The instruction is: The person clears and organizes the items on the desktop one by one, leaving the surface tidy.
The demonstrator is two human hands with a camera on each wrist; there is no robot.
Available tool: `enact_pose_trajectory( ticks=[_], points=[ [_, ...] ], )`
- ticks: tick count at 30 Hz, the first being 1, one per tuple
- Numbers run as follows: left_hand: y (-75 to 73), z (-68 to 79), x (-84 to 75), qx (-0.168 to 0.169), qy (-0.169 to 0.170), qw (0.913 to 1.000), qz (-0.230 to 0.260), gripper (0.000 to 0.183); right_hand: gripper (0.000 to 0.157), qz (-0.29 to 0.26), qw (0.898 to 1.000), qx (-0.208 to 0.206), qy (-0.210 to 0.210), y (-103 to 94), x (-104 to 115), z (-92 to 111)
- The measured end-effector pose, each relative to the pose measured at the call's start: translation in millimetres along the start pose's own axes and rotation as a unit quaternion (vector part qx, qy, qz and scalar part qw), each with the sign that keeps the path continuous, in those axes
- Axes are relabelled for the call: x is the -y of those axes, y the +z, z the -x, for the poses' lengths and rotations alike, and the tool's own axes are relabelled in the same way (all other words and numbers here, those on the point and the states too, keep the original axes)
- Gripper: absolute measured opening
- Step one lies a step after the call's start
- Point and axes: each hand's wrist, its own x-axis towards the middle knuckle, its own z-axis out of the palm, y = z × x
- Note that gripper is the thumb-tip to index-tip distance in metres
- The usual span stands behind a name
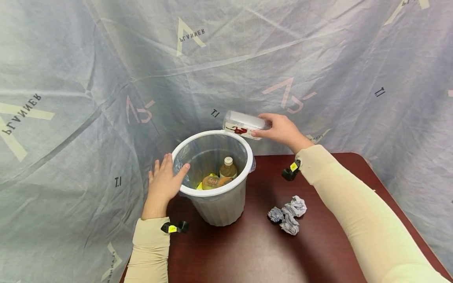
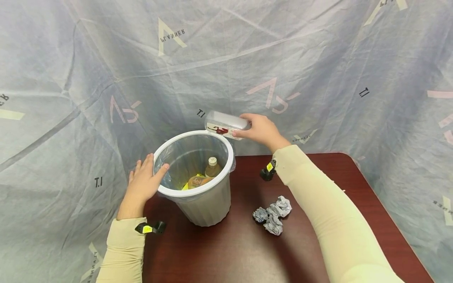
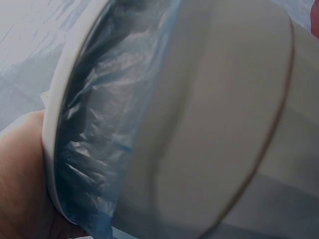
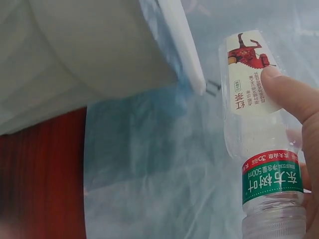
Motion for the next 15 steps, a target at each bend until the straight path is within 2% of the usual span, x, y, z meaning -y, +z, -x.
enact_pose_trajectory(
  ticks=[4,15],
  points=[
    [0.4,-0.4,0.8,0.0,0.001,1.0,0.0,0.101,0.078,0.009,1.0,0.011,-0.026,5.0,14.8,-5.3],
    [0.7,-0.5,1.6,-0.003,0.001,1.0,0.0,0.101,0.081,0.069,0.994,0.06,-0.066,18.7,53.4,-15.2]
  ],
)
